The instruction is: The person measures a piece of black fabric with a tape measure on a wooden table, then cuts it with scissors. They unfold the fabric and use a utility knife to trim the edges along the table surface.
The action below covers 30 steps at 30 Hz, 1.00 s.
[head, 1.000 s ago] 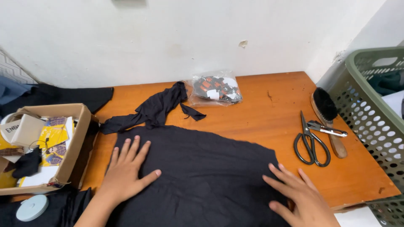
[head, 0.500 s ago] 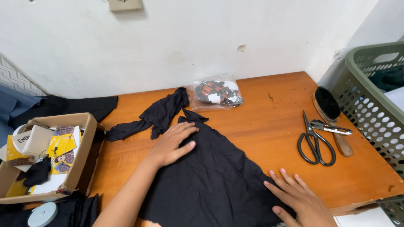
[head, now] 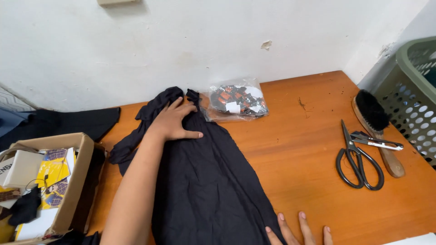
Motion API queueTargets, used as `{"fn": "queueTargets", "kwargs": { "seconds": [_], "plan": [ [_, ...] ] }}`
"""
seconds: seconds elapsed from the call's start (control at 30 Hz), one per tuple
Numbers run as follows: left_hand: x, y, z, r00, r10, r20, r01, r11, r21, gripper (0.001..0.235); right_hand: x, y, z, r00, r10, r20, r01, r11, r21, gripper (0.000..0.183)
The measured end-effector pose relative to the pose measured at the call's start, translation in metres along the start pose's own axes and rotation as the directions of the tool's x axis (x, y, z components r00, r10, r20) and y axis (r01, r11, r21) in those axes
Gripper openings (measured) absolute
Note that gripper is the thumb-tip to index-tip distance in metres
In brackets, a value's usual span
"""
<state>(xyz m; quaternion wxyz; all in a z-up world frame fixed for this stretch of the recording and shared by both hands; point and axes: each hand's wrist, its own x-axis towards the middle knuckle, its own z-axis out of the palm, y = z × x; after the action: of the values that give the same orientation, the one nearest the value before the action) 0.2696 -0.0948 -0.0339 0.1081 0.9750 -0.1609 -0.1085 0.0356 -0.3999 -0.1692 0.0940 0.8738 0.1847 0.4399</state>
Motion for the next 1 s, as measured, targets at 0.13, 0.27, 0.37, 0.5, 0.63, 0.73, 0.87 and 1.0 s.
{"fn": "queueTargets", "kwargs": {
  "seconds": [0.13, 0.27, 0.37, 0.5, 0.63, 0.73, 0.87, 1.0],
  "plan": [
    [-0.001, -0.012, -0.013, 0.984, -0.151, 0.094, 0.162, 0.979, -0.127, 0.083, -0.017, -0.008, 0.017, 0.998, 0.060, -0.035, -0.056, 0.993, 0.105, 0.032],
    [-0.002, -0.035, 0.003, 0.954, 0.101, -0.283, -0.085, 0.994, 0.069, 0.072, -0.032, 0.008, 0.029, 0.998, 0.022, -0.051, -0.016, 0.995, 0.103, 0.039],
    [-0.056, 0.023, 0.012, 0.678, 0.083, -0.731, -0.278, 0.949, -0.150, 0.033, -0.033, 0.018, 0.030, 0.996, -0.017, -0.083, 0.025, 0.995, 0.097, 0.044],
    [-0.154, 0.078, 0.057, 0.772, -0.093, -0.629, 0.013, 0.991, -0.132, 0.060, 0.070, 0.039, -0.023, 0.944, 0.035, 0.329, -0.195, 0.862, 0.467, 0.053],
    [-0.214, 0.084, 0.125, 0.791, -0.106, -0.602, 0.312, 0.917, 0.248, 0.093, 0.101, 0.014, -0.020, 0.878, -0.271, 0.395, -0.058, 0.758, 0.650, 0.056],
    [-0.231, 0.081, 0.125, 0.832, -0.067, -0.551, 0.234, 0.942, 0.239, 0.095, 0.091, -0.003, -0.024, 0.905, -0.252, 0.343, 0.086, 0.898, 0.432, 0.060],
    [-0.238, 0.063, 0.134, 0.703, 0.159, -0.693, 0.414, 0.702, 0.580, 0.117, 0.115, -0.001, -0.072, 0.349, -0.040, 0.936, -0.129, 0.988, 0.090, 0.074],
    [-0.267, 0.078, 0.067, 0.957, -0.287, 0.047, 0.284, 0.957, 0.056, 0.100, 0.048, -0.001, -0.067, 0.699, 0.043, 0.714, -0.125, 0.990, 0.063, 0.075]
  ]
}}
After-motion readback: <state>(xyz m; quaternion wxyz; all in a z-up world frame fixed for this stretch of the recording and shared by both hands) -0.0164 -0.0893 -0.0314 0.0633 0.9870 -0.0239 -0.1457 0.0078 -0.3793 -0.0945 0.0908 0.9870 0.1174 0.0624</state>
